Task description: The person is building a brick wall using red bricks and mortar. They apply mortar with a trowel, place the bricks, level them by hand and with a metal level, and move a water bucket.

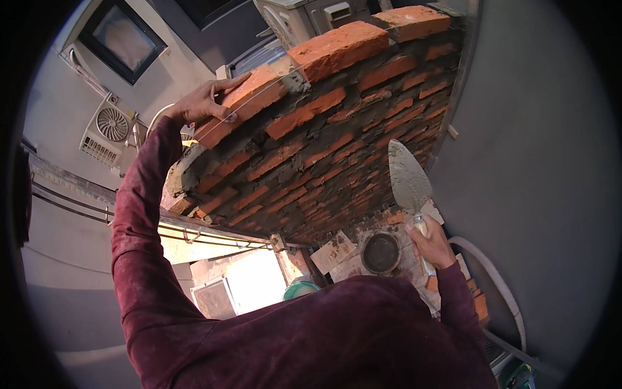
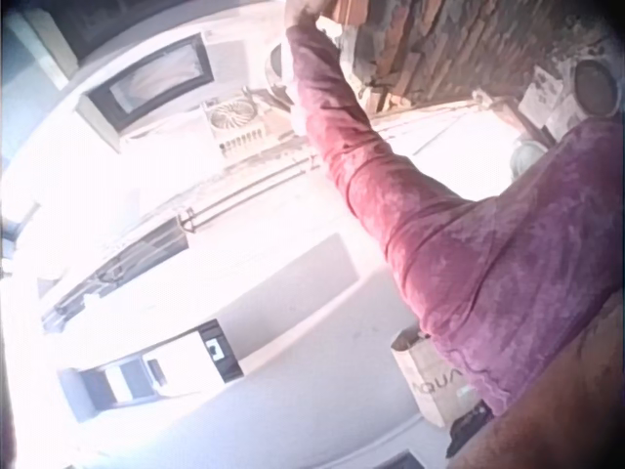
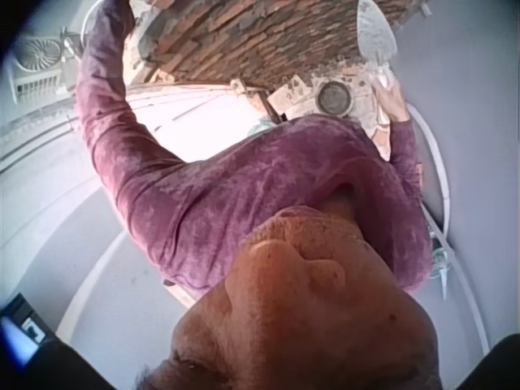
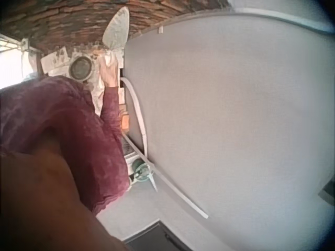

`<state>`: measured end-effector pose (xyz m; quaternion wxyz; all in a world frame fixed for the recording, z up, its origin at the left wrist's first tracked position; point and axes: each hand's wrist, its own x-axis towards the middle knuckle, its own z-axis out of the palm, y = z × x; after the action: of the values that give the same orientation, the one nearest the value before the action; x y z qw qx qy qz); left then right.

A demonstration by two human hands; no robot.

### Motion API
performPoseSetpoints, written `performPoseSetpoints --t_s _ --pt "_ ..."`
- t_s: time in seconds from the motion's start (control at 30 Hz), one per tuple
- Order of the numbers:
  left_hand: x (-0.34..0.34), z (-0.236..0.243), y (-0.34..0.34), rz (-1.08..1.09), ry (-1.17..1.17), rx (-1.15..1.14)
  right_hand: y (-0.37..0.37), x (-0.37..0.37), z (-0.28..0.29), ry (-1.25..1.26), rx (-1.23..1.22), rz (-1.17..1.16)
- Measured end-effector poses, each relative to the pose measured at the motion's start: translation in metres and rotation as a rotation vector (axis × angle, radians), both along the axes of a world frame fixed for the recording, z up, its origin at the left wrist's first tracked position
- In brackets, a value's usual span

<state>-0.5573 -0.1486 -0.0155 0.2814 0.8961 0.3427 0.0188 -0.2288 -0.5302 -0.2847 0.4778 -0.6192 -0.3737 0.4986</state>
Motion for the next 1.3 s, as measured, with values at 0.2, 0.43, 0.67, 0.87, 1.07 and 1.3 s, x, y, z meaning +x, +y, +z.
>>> performPoseSetpoints --t_s 0.2,0.43,0.67,0.87,1.07,1.3 --pt "0.011 -0.004 0.005 -0.04 0.022 -0.013 0.063 0.004 0.095 -0.036 0.301 0.151" --pt "-0.007 -0.001 0.009 0.116 -0.09 -0.158 0.183 -0.012 0.219 -0.93 0.959 0.236" --pt "-0.001 -0.008 -0.02 0.075 0.284 0.387 0.214 -0.035 0.29 -1.096 0.629 0.439" --pt "-0.007 -0.026 -0.013 0.039 0.274 0.634 0.252 -0.074 0.309 -1.639 0.98 0.603" --pt "0.011 -0.009 -0.039 0.082 0.431 0.545 0.274 -0.077 0.311 -1.849 0.832 0.9" --pt "-0.004 -0.02 -0.026 0.031 0.264 0.689 0.281 -0.08 0.305 -1.954 0.976 1.047"
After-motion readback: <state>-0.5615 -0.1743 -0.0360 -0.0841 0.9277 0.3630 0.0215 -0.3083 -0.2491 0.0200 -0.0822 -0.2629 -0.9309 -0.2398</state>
